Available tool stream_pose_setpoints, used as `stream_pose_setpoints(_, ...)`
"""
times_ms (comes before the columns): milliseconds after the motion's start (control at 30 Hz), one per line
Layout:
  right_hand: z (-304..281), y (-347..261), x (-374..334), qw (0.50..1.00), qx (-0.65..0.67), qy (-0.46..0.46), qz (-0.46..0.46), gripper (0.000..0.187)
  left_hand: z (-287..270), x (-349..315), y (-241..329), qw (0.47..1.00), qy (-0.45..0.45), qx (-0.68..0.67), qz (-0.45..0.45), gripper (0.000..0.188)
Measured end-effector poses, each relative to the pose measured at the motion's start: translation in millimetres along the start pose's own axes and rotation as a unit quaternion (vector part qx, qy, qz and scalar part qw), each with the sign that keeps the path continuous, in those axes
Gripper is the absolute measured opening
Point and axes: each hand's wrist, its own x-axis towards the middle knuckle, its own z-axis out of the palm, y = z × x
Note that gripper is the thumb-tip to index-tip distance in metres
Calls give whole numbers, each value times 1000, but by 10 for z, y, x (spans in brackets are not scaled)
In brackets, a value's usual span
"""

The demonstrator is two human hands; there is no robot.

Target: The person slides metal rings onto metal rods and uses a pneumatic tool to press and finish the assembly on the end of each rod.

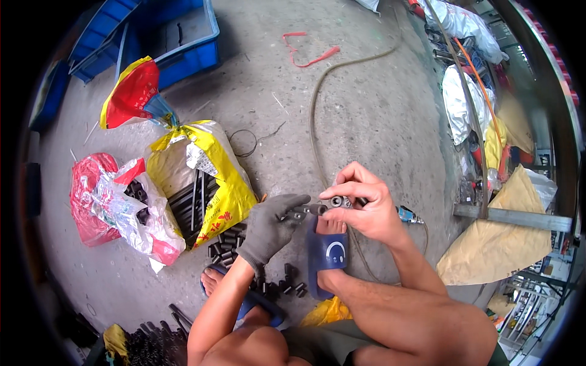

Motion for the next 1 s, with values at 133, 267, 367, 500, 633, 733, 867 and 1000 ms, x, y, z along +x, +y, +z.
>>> stream_pose_setpoints(133,132,-265,177,990,-84,-20,-108,33,-7,-11,33,1000,-13,-21,-9,38)
stream_pose_setpoints(267,162,-205,123,985,-136,-20,-104,28,34,2,18,999,-21,-27,-6,40)
stream_pose_setpoints(367,197,-226,177,972,-194,-27,-128,29,24,-18,-54,1000,-16,-5,-6,41)
stream_pose_setpoints(500,193,-335,162,984,-170,-19,-40,31,-7,3,-11,999,-34,-22,-32,43)
stream_pose_setpoints(633,55,168,-42,915,321,79,232,35,30,11,-25,1000,-3,-22,-20,43)
stream_pose_setpoints(733,-62,345,-220,884,386,87,250,34,37,26,20,1000,-7,-24,-19,44)
stream_pose_setpoints(867,-56,399,-301,899,367,31,238,31,40,25,-2,1000,-4,-16,18,46)
stream_pose_setpoints(1000,-94,187,-281,922,323,35,212,28,36,26,4,1000,-6,4,13,39)
